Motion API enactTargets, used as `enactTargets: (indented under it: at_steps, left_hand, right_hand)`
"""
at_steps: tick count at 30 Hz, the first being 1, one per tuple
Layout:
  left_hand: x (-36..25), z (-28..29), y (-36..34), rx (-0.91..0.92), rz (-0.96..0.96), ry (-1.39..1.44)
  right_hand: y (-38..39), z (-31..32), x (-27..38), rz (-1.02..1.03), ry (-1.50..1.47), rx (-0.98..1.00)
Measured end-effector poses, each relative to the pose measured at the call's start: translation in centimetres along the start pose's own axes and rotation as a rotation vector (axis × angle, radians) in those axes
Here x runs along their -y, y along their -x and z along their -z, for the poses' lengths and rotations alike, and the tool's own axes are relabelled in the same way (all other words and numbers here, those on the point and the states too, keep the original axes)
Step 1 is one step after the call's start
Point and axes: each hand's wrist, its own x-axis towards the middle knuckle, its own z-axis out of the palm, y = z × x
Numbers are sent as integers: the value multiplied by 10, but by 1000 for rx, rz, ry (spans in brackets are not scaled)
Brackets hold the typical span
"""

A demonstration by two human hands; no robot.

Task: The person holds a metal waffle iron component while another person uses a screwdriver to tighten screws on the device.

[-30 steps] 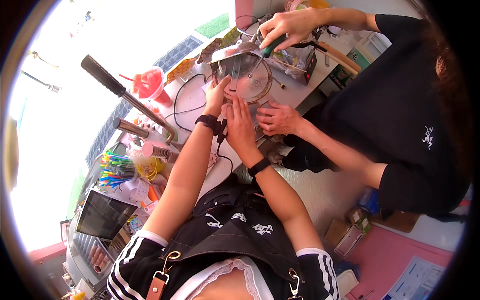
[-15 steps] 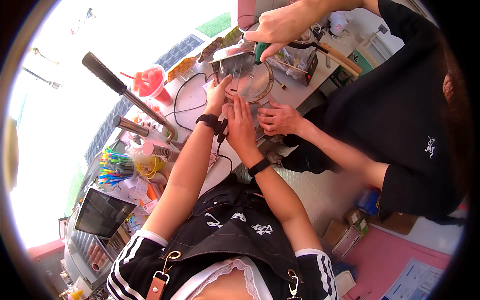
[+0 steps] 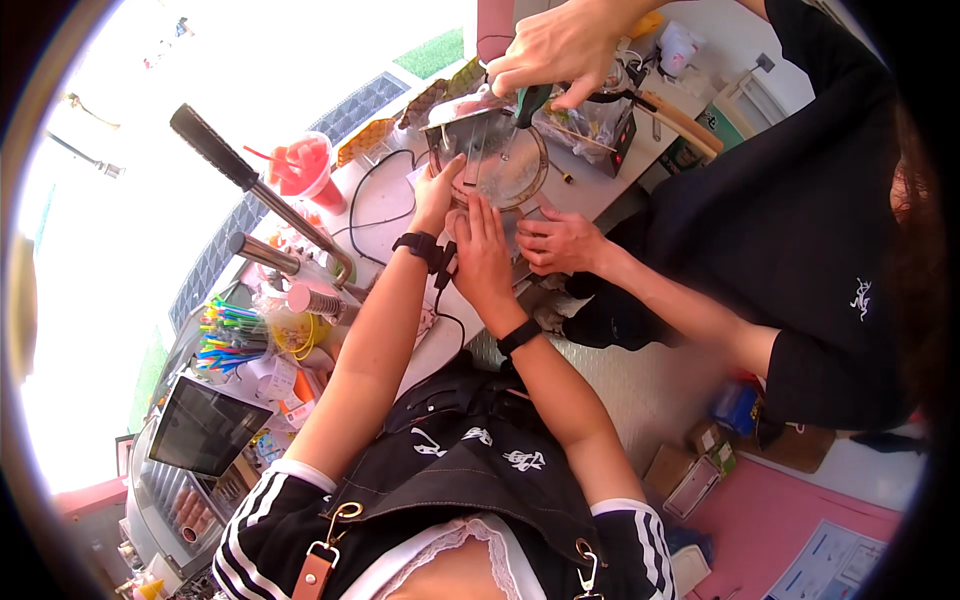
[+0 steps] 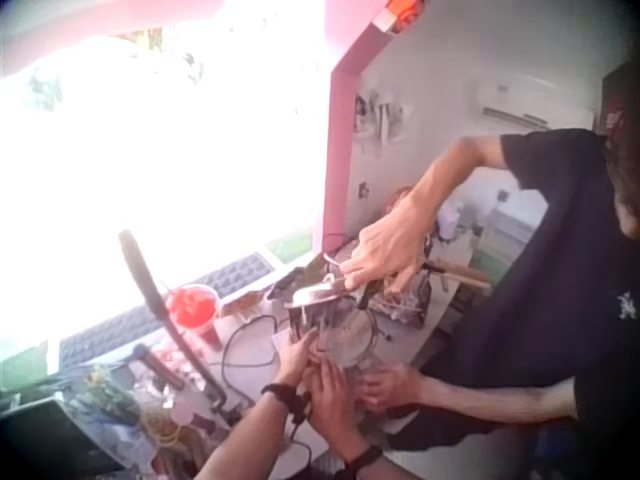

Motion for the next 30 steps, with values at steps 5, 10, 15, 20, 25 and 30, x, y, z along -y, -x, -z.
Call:
enactTargets:
  at_steps: [5,10,15,20,25,30]
  left_hand:
    - [7,11,-11,11,-40,-81]
    - [14,11,-18,78,-96,-69]
    - [16,14,-20,67,-76,-96]
    - [16,16,-24,72,-92,-117]
    - [16,9,-20,75,-142,-46]
    - [8,-5,-7,91,-33,-63]
  right_hand:
    - [-3,2,5,13,-23,-21]
    - [-1,1,3,14,-30,-34]
    - [-1,1,1,20,0,14]
    - [-1,0,2,25,3,7]
    - [0,0,-1,19,-8,-3]
    - [4,-2,-11,-12,11,-1]
